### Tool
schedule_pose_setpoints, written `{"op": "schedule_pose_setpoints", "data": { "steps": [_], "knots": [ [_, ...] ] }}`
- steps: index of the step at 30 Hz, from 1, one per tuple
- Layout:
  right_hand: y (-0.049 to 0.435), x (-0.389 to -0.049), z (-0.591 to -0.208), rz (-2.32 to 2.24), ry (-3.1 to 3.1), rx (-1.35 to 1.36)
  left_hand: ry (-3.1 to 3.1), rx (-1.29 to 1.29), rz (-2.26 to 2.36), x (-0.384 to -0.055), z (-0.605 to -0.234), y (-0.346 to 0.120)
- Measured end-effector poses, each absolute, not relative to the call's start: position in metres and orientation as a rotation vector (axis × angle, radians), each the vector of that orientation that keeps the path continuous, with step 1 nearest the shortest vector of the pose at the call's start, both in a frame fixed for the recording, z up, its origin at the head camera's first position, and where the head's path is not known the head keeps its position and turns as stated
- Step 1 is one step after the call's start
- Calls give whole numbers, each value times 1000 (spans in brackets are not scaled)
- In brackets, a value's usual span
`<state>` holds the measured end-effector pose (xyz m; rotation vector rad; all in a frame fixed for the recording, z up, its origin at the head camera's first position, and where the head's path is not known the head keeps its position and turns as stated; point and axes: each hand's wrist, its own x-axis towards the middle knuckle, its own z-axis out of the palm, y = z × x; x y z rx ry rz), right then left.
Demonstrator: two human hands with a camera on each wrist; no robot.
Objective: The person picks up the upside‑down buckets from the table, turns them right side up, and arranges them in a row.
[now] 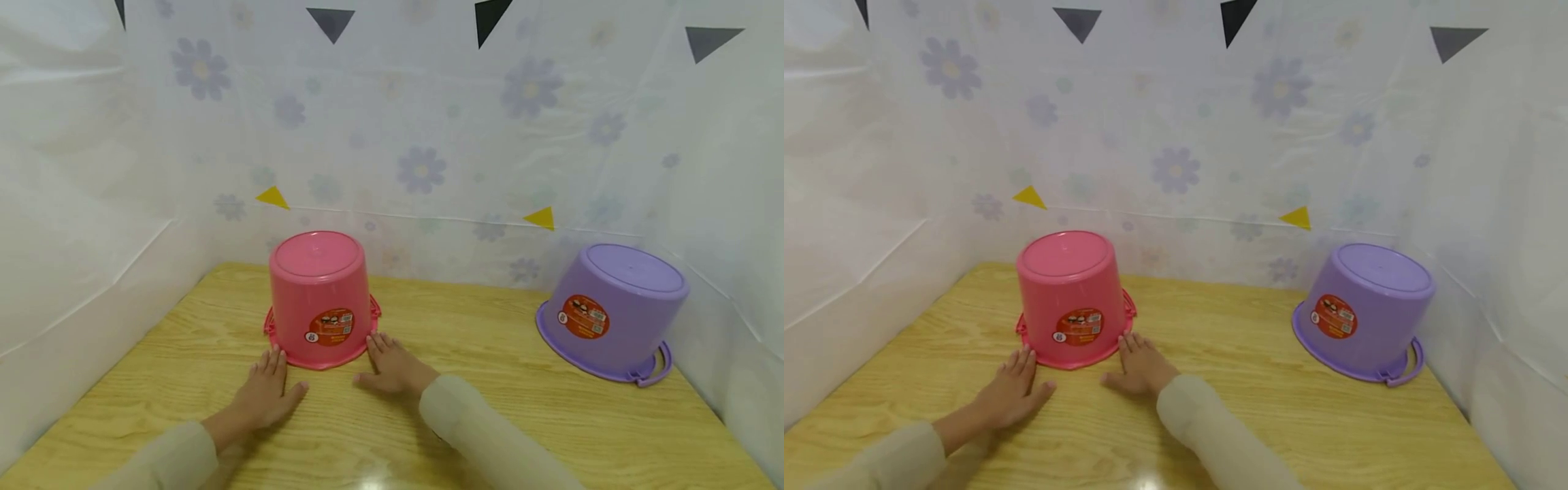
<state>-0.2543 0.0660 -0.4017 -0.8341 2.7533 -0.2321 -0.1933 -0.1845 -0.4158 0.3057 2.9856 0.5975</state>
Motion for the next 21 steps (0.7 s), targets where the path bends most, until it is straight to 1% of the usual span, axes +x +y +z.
{"op": "schedule_pose_setpoints", "data": {
  "steps": [10,21],
  "knots": [
    [65,-257,-399,-199,2744,-814,2984,326,598,-191,-412,-186],
    [74,-257,-406,-183,2755,-888,3042,412,575,-189,-414,-187]
  ]
}}
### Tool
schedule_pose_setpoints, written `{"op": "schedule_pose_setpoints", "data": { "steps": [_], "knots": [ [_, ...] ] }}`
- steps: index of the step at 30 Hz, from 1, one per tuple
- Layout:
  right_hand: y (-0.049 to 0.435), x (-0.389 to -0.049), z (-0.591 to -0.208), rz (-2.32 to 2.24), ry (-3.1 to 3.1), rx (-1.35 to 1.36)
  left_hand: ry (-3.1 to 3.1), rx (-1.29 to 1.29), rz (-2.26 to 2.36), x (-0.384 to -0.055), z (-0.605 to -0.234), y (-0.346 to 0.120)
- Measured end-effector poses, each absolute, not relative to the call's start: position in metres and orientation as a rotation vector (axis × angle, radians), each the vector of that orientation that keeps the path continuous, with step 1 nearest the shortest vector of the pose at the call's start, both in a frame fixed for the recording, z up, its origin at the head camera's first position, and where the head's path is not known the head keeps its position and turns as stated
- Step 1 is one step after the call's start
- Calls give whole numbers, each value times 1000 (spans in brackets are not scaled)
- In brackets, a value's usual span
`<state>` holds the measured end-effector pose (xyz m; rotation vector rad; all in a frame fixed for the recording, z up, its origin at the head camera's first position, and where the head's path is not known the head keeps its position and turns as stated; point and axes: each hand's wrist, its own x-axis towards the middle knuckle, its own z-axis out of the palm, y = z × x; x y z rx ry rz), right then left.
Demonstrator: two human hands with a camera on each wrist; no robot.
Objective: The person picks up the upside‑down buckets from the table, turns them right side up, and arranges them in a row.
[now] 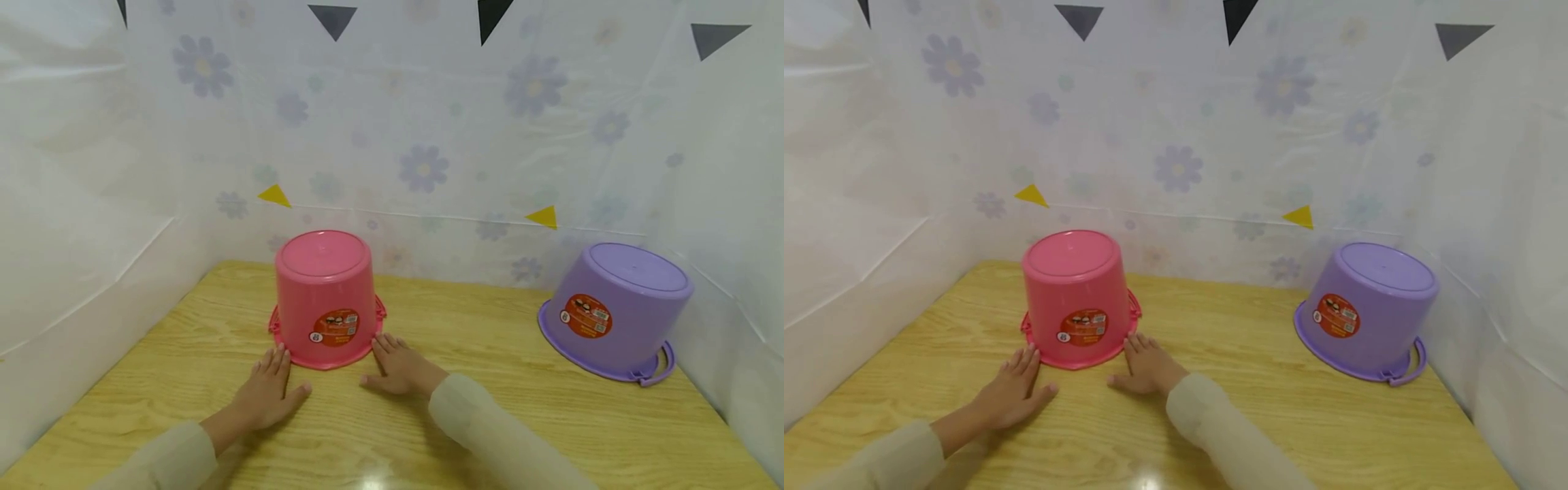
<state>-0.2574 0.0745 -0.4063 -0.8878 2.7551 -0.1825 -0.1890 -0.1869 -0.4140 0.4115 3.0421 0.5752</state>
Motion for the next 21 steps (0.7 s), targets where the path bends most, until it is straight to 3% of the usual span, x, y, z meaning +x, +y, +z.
{"op": "schedule_pose_setpoints", "data": {
  "steps": [21],
  "knots": [
    [98,-242,-408,-320,2725,-957,3002,502,548,-184,-413,-182]
  ]
}}
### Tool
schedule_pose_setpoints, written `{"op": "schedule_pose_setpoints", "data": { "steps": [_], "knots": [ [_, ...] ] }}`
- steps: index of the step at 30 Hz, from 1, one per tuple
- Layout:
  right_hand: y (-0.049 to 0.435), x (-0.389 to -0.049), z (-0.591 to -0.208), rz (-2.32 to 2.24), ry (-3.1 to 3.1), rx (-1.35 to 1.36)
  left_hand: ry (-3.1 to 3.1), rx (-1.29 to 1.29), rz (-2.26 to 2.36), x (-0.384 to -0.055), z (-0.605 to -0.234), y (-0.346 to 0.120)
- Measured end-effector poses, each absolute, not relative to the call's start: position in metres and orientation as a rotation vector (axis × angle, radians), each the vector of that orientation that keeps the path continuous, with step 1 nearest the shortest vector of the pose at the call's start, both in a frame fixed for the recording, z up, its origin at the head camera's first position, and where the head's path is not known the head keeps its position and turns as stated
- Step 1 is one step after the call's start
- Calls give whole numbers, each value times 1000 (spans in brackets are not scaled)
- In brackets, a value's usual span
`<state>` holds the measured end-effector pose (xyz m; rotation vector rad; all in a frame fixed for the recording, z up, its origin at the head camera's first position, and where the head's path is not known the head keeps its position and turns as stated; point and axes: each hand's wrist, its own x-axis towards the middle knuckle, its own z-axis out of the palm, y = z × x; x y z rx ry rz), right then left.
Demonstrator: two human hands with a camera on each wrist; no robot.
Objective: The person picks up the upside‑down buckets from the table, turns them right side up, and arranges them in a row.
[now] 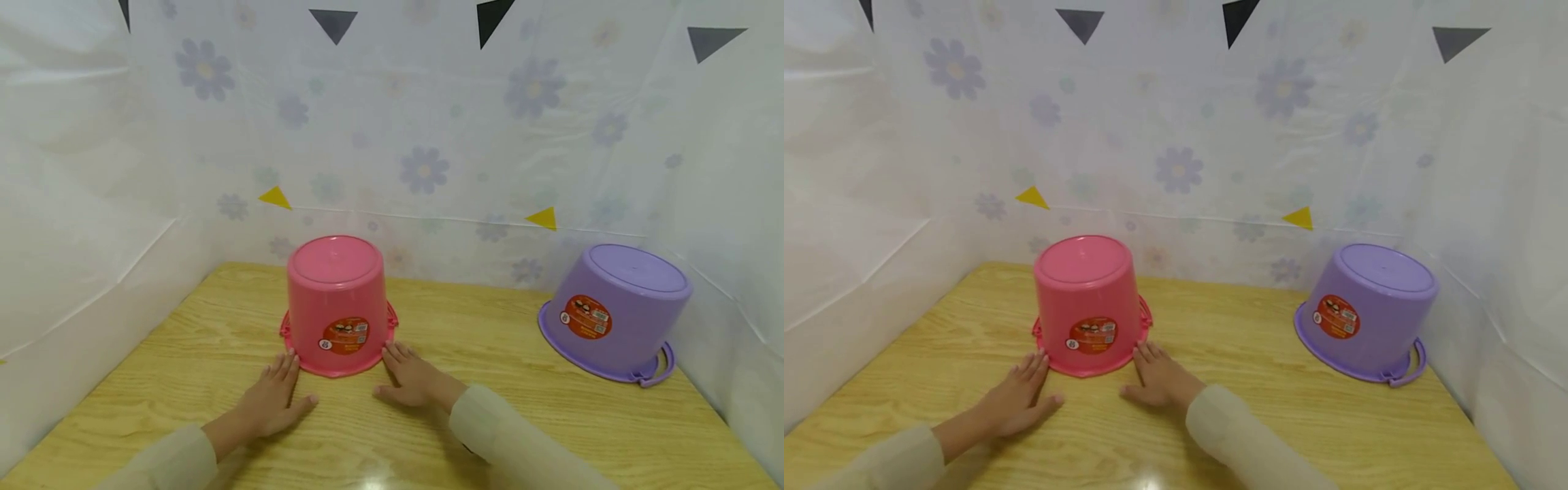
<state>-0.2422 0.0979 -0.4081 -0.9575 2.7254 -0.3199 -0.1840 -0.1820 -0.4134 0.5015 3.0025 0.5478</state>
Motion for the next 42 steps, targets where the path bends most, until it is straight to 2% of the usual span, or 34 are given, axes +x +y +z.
{"op": "schedule_pose_setpoints", "data": {
  "steps": [7,16,42],
  "knots": [
    [107,-233,-404,-406,2718,-1036,2980,521,577,-182,-413,-179],
    [113,-233,-408,-337,2716,-949,2986,536,569,-180,-416,-175],
    [138,-216,-411,-368,2747,-975,2957,627,530,-174,-415,-159]
  ]
}}
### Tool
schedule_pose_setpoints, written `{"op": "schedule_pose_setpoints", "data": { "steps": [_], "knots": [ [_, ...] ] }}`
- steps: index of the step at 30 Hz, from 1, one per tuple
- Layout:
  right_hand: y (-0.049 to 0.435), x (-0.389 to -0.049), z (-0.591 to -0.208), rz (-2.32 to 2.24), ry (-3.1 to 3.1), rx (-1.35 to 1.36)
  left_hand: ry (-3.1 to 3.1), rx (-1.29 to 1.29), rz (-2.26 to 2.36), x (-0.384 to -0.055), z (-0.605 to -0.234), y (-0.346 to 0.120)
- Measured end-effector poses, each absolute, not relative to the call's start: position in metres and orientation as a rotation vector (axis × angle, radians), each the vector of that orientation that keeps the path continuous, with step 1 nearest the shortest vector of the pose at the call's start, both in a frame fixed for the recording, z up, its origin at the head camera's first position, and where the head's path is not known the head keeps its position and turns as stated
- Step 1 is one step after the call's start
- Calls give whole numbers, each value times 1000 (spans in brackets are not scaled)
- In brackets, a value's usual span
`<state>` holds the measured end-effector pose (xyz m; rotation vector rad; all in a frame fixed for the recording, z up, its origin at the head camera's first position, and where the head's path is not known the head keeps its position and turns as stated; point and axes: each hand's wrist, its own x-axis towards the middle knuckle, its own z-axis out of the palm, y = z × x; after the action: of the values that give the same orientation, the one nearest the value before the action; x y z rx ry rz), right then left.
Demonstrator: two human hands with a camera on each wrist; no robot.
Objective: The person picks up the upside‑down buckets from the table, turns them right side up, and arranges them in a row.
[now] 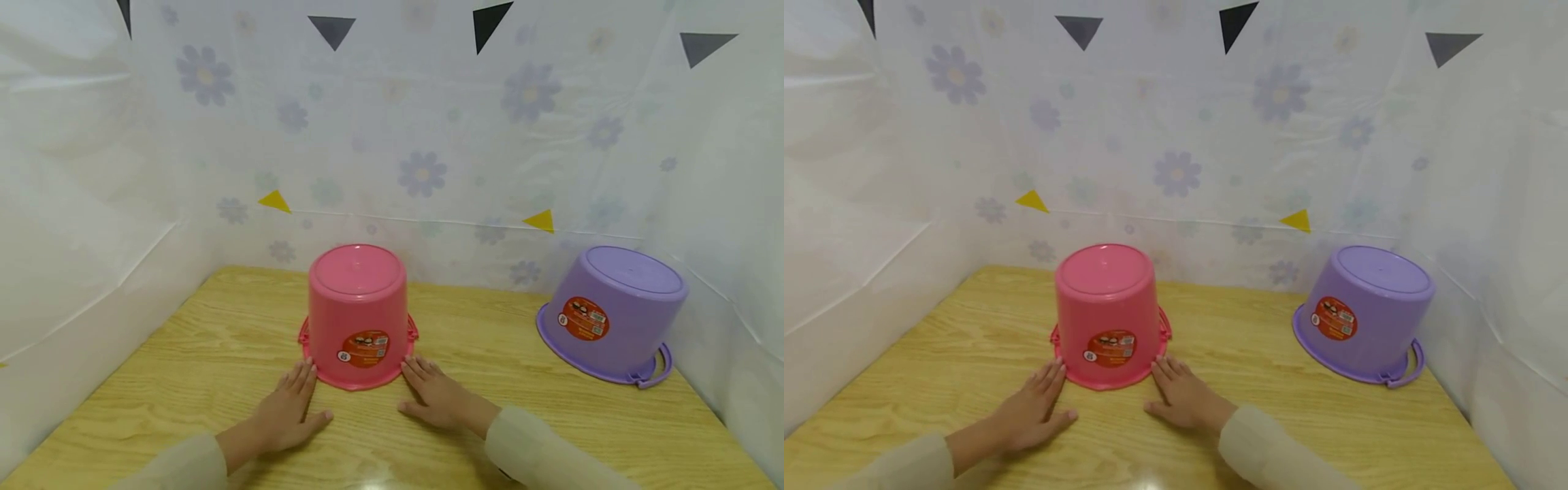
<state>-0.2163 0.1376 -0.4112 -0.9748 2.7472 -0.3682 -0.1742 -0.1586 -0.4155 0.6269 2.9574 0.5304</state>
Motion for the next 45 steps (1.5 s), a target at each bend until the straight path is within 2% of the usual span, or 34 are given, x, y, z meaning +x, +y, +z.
{"op": "schedule_pose_setpoints", "data": {
  "steps": [45],
  "knots": [
    [176,-191,-416,-364,2803,-1034,2932,938,452,-169,-418,-147]
  ]
}}
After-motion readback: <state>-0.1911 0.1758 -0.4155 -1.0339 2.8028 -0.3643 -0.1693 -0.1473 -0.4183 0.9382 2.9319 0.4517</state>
